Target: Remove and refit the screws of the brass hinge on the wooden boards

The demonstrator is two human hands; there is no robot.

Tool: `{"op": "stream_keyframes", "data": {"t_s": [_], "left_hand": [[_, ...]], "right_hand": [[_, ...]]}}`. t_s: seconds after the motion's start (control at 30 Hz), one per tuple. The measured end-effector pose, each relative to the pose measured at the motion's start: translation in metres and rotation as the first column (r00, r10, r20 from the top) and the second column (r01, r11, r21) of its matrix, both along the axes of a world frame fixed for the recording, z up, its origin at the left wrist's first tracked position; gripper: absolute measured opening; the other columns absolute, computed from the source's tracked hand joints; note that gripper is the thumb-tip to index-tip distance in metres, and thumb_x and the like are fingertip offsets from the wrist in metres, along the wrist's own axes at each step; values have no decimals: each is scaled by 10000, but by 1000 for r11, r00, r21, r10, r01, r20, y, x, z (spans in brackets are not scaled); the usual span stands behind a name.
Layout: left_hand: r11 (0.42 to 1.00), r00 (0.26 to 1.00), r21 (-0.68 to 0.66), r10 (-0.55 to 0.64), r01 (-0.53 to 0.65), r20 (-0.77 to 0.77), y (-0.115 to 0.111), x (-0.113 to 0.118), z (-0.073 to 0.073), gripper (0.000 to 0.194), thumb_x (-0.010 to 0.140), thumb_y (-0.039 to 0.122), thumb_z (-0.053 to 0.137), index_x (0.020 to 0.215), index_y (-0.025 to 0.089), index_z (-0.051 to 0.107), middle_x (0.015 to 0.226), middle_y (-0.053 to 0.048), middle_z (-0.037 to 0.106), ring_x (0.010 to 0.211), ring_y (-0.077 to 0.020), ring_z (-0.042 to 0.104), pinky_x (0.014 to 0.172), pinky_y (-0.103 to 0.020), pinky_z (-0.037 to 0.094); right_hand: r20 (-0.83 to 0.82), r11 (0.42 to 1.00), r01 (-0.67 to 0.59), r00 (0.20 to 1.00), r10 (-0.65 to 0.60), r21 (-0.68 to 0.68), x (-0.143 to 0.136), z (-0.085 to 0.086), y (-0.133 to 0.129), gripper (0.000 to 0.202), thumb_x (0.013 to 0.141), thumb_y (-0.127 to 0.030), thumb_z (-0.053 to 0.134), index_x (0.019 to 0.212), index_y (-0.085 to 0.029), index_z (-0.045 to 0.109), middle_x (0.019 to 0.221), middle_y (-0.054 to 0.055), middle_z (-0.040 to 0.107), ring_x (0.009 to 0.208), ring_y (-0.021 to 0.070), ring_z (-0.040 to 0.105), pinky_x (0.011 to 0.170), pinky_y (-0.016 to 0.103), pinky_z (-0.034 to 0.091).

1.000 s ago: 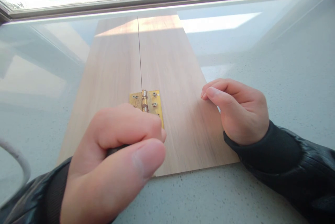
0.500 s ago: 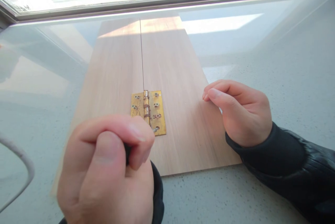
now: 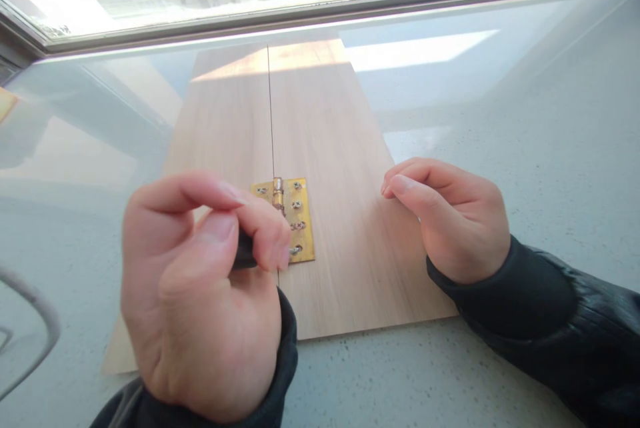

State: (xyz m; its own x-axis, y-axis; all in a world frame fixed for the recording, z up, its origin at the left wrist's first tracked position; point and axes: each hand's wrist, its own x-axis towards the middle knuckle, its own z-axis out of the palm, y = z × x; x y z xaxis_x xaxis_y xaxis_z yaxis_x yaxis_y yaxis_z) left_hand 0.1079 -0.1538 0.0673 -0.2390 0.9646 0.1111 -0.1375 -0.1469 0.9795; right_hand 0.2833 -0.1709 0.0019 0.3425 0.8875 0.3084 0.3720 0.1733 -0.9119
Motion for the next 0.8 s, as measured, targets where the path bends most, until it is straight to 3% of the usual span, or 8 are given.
{"op": "stream_keyframes", "data": {"t_s": [0.1,0.23,0.37,0.47,0.53,0.63,0.73,0.8], "left_hand": [[989,989,66,139,-136,-40,-15,6,-9,247,907,85,418,930,239,609,624,39,565,594,-172,567,641,-354,551],[986,985,1,169,-169,-32,-24,5,-15,397,1004,86,297,737,234,550,537,40,407,522,-154,445,536,-311,447],[995,999,82,-52,53,-16,-18,-3,-14,347,931,121,437,596,209,451,504,45,281,453,-111,308,450,-272,305],[966,964,-53,-256,253,-68,-8,-7,-6,389,780,146,598,456,188,387,443,23,321,418,-92,311,406,-271,249],[954,957,-110,-286,279,-54,-3,-5,0,391,695,159,626,388,193,387,384,21,322,370,-87,302,372,-266,243],[995,999,-95,-23,18,-44,-7,2,3,277,700,122,547,445,221,504,373,27,385,361,-121,357,389,-279,334],[952,945,20,305,-305,-116,-19,11,-1,315,784,2,432,600,228,553,551,21,543,538,-165,545,594,-344,516],[933,921,71,361,-354,-150,-27,14,-7,368,827,-35,369,645,226,554,610,13,552,580,-181,561,635,-379,540]], "right_hand": [[4,1000,-5,1000,5,-2,0,0,0,217,870,-293,648,661,-236,670,732,12,667,736,158,601,574,303,435],[-4,1000,-10,1000,10,4,1,0,-1,205,870,-279,647,670,-242,673,723,7,663,720,156,600,588,305,448],[-13,1000,-10,1000,10,4,1,0,-1,205,869,-261,648,666,-242,672,720,5,658,707,154,596,590,308,448],[-15,1000,-15,1000,15,3,1,-1,0,202,868,-254,645,668,-244,676,714,5,658,699,153,594,588,307,447],[-13,1000,-18,1000,19,4,1,-1,0,202,869,-254,641,670,-243,676,715,5,660,700,152,595,594,306,453],[-7,1000,-19,1000,19,3,0,0,0,207,866,-261,640,662,-231,664,714,7,661,707,153,599,588,302,452],[-2,1000,-16,1000,16,1,0,1,-1,215,863,-267,638,653,-222,654,706,7,658,703,152,601,576,297,445],[-1,1000,-15,1000,15,1,0,2,-1,218,865,-265,636,651,-223,653,706,5,658,702,150,600,576,294,446]]}}
